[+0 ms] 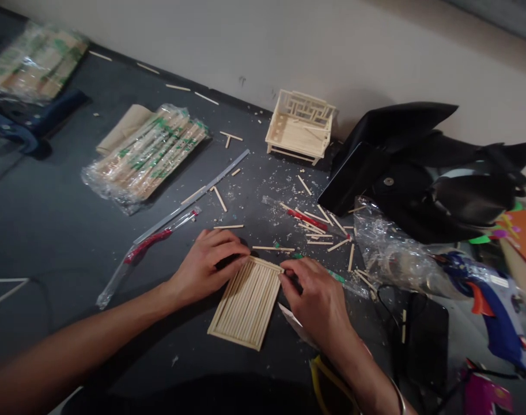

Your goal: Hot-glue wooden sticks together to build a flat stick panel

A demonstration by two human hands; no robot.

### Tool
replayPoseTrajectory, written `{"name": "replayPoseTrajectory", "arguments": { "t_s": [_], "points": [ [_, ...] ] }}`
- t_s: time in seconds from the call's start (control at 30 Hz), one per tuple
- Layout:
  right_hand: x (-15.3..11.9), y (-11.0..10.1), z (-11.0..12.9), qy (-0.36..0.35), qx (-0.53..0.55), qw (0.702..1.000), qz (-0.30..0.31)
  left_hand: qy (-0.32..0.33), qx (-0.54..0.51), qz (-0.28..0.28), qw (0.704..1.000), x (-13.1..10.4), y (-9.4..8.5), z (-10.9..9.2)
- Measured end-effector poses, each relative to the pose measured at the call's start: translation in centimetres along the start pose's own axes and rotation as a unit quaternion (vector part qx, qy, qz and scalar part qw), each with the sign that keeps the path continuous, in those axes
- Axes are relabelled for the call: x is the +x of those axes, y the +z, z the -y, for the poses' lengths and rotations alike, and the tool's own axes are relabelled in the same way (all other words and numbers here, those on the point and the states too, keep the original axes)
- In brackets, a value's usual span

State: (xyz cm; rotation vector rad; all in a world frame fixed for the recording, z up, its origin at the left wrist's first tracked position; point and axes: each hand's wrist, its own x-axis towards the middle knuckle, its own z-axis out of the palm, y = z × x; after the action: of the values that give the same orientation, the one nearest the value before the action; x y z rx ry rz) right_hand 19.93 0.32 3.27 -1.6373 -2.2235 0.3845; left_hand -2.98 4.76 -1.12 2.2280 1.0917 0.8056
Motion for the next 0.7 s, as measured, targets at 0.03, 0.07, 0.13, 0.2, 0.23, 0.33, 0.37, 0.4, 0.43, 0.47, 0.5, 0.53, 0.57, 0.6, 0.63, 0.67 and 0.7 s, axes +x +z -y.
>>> {"name": "replayPoseTrajectory", "arguments": {
  "t_s": [0.03,0.07,0.13,0.2,0.23,0.33,0.37,0.4,0.43,0.47,0.5,0.53,0.57,0.6,0.63,0.67,0.7],
  "points": [
    [0.06,0.03,-0.02,0.017,0.010,1.000,0.002,0.002,0.001,0.001,1.000,0.00,0.04,0.07],
    [0.13,0.06,-0.06,0.036,0.022,0.999,0.005,0.001,0.005,0.003,1.000,-0.01,0.08,0.13],
    [0.30,0.13,-0.20,0.078,0.048,0.996,0.013,-0.003,0.015,0.009,1.000,-0.02,0.19,0.19],
    [0.45,0.20,-0.31,0.113,0.072,0.991,0.030,-0.006,0.019,0.012,1.000,-0.04,0.27,0.19],
    [0.51,0.25,-0.34,0.124,0.083,0.988,0.039,-0.005,0.018,0.012,1.000,-0.04,0.31,0.19],
    [0.62,0.42,-0.31,0.141,0.104,0.983,0.052,-0.004,0.018,0.010,1.000,-0.05,0.33,0.18],
    [0.63,0.47,-0.28,0.142,0.107,0.983,0.054,-0.005,0.019,0.010,1.000,-0.05,0.32,0.19],
    [0.64,0.51,-0.25,0.142,0.108,0.982,0.055,-0.005,0.019,0.010,1.000,-0.04,0.30,0.20],
    [0.64,0.55,-0.22,0.141,0.107,0.983,0.056,-0.006,0.020,0.011,1.000,-0.04,0.29,0.21],
    [0.63,0.57,-0.19,0.139,0.105,0.983,0.057,-0.006,0.021,0.011,1.000,-0.03,0.27,0.21],
    [0.62,0.60,-0.18,0.136,0.102,0.984,0.056,-0.008,0.023,0.013,1.000,-0.02,0.26,0.20],
    [0.61,0.62,-0.17,0.132,0.099,0.985,0.055,-0.009,0.024,0.015,1.000,-0.01,0.25,0.19],
    [0.60,0.64,-0.16,0.127,0.096,0.986,0.054,-0.012,0.026,0.017,0.999,0.00,0.25,0.17],
    [0.59,0.65,-0.17,0.122,0.093,0.987,0.052,-0.014,0.028,0.019,0.999,0.01,0.26,0.16],
    [0.58,0.66,-0.18,0.117,0.091,0.988,0.050,-0.017,0.029,0.021,0.999,0.02,0.27,0.14],
    [0.57,0.67,-0.19,0.112,0.089,0.989,0.049,-0.018,0.031,0.022,0.999,0.03,0.28,0.13],
    [0.57,0.67,-0.20,0.108,0.088,0.989,0.048,-0.018,0.032,0.022,0.999,0.03,0.29,0.13]
  ]
}}
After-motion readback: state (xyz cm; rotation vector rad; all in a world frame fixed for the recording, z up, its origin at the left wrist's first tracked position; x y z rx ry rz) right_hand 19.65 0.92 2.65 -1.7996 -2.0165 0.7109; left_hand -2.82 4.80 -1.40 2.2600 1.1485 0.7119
